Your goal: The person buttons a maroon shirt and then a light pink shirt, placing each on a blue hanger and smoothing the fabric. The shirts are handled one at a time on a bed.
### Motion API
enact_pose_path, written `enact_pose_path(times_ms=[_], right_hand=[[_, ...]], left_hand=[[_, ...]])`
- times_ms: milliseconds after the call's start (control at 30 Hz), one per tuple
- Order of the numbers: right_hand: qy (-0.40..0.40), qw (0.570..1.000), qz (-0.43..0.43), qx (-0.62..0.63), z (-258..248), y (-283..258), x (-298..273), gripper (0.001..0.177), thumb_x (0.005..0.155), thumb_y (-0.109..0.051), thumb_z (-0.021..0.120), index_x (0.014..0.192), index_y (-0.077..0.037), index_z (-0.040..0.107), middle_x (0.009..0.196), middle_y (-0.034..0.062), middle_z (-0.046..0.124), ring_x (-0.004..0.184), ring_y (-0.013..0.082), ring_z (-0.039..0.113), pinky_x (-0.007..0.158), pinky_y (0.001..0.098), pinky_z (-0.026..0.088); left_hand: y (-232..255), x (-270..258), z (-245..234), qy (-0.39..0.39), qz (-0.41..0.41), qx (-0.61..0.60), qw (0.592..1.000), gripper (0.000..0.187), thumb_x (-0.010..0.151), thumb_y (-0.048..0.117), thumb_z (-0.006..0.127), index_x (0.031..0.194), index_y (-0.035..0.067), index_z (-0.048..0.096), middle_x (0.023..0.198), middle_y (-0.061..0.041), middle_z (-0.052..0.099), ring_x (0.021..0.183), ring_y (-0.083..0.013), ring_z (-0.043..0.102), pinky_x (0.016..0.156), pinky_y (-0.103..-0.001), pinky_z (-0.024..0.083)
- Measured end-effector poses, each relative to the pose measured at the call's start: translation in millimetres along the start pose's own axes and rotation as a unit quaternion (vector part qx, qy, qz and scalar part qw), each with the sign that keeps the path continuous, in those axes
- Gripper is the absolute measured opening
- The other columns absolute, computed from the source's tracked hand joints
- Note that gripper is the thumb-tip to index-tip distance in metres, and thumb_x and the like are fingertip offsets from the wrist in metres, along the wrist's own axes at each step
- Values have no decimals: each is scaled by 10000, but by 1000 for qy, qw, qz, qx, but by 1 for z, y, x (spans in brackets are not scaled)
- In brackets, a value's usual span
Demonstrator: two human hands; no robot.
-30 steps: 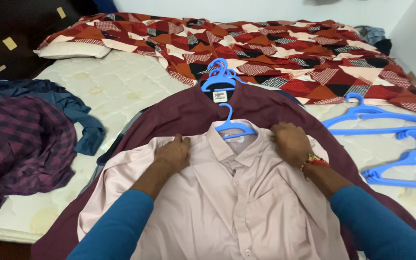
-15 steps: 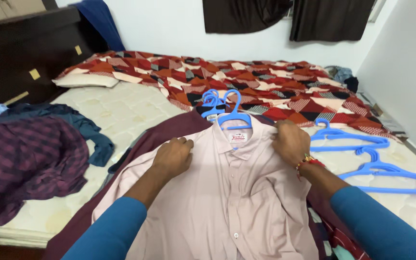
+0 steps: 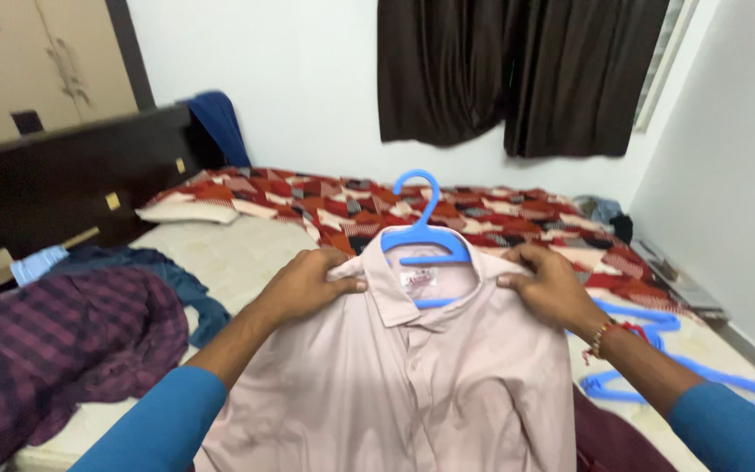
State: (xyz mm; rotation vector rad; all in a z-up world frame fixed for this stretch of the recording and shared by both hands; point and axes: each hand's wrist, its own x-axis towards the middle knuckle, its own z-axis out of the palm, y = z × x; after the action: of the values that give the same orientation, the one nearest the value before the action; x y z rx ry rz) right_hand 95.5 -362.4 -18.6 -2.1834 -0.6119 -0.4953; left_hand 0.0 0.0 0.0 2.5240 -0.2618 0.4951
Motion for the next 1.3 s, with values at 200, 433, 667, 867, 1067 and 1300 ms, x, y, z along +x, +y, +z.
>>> enact_pose_path(times_ms=[200, 433, 667, 867, 1067, 1300], right_hand=[[-20, 999, -27, -23, -39, -41, 27, 324, 790, -154, 796, 1079, -13, 759, 1008, 95, 793, 942, 168, 704, 889, 325, 523], [-39, 980, -113, 161, -85, -109, 66, 411, 982, -308, 639, 1263, -17, 705, 1158, 101, 741, 1083, 161, 658, 979, 318, 508], [-26, 985, -119, 126, -84, -171, 105, 430, 964, -293, 618, 1331, -71, 589, 1095, 61, 734, 1028, 139, 673, 933, 301, 535], [-87, 990, -99, 58, -80, -185, 98, 281, 1017, -242, 604, 1107, -1, 716, 976, 115, 750, 892, 151, 648, 818, 331, 544], [-43, 984, -101, 138, -88, -179, 86, 297, 960, -80, 591, 1241, -69, 493, 981, 75, 728, 912, 95, 652, 854, 298, 528], [45, 988, -145, 0, -103, -173, 81, 251, 923, -25, 628, 1138, -43, 499, 945, 174, 716, 921, 258, 706, 835, 379, 530]], left_hand=[[43, 5, -53, 138, 75, -17, 987, 451, 804, 371, 769, 1130, 62, 732, 995, -171, 763, 947, -318, 724, 808, -429, 526], [68, 30, -104, 217, 5, -1, 976, 384, 816, 371, 793, 937, 20, 696, 848, -208, 736, 811, -348, 737, 741, -440, 532], [104, 37, -107, 236, 58, 51, 969, 431, 805, 420, 784, 944, 40, 636, 901, -176, 714, 896, -362, 678, 748, -497, 500], [97, 39, -94, 214, 91, 82, 969, 422, 824, 402, 754, 945, 21, 622, 967, -167, 685, 1006, -321, 617, 895, -477, 456], [101, 44, -106, 174, 126, 3, 977, 368, 888, 374, 702, 979, 18, 716, 927, -136, 735, 904, -267, 648, 849, -430, 465], [109, 36, -115, 160, 169, -42, 972, 322, 909, 308, 653, 966, 9, 759, 866, -106, 763, 766, -187, 696, 732, -357, 555]])
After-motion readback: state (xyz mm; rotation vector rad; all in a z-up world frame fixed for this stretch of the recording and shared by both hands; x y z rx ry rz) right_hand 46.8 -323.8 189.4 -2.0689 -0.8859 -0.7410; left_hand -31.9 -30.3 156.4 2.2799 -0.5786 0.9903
